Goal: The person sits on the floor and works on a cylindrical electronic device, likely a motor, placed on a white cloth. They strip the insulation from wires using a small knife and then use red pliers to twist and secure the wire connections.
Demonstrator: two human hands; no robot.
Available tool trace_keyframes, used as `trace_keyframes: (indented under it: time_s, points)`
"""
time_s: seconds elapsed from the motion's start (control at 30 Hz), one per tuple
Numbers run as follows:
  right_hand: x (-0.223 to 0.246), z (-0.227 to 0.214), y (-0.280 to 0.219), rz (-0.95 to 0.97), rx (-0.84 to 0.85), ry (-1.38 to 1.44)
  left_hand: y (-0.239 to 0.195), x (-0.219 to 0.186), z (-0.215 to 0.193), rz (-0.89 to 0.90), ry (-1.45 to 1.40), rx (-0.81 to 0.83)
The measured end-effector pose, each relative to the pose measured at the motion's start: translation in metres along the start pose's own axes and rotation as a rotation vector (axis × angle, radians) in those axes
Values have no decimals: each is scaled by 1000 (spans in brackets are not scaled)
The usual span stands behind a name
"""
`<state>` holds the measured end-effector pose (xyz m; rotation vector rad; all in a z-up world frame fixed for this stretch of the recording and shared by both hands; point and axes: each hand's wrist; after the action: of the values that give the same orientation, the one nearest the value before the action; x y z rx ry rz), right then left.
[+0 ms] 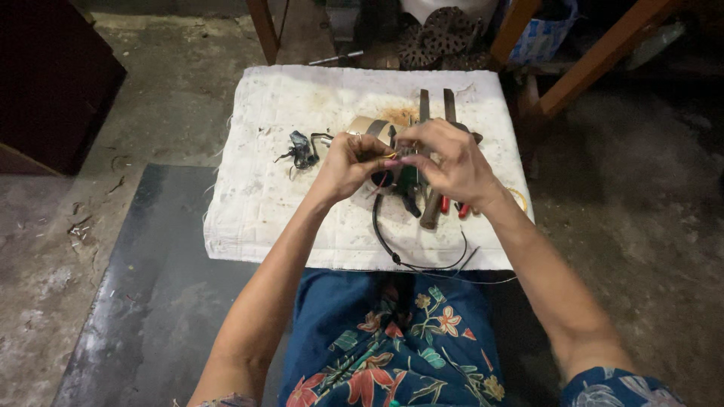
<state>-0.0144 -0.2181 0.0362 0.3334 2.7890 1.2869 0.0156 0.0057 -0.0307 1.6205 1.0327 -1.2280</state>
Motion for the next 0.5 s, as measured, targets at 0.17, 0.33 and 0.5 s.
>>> trace_keyframes:
  time_s: [0.17,0.33,0.5]
  points:
    - [0,5,3,-13,-17,32,0,4,2,-26,-50,38]
    - [-1,11,5,-45,-1,-54,-3,0,1,-19,-40,29]
    - [2,16,4,-79,-1,-252,-5,4,0,-65,-219,95]
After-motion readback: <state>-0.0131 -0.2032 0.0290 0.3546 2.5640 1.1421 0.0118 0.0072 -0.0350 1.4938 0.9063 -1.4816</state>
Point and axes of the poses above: each hand's wrist, its own y-axis towards the middle knuckle, its own z-axis out of the palm, x = y × z, and after that the axes turned 15 degrees about -z, right-handed
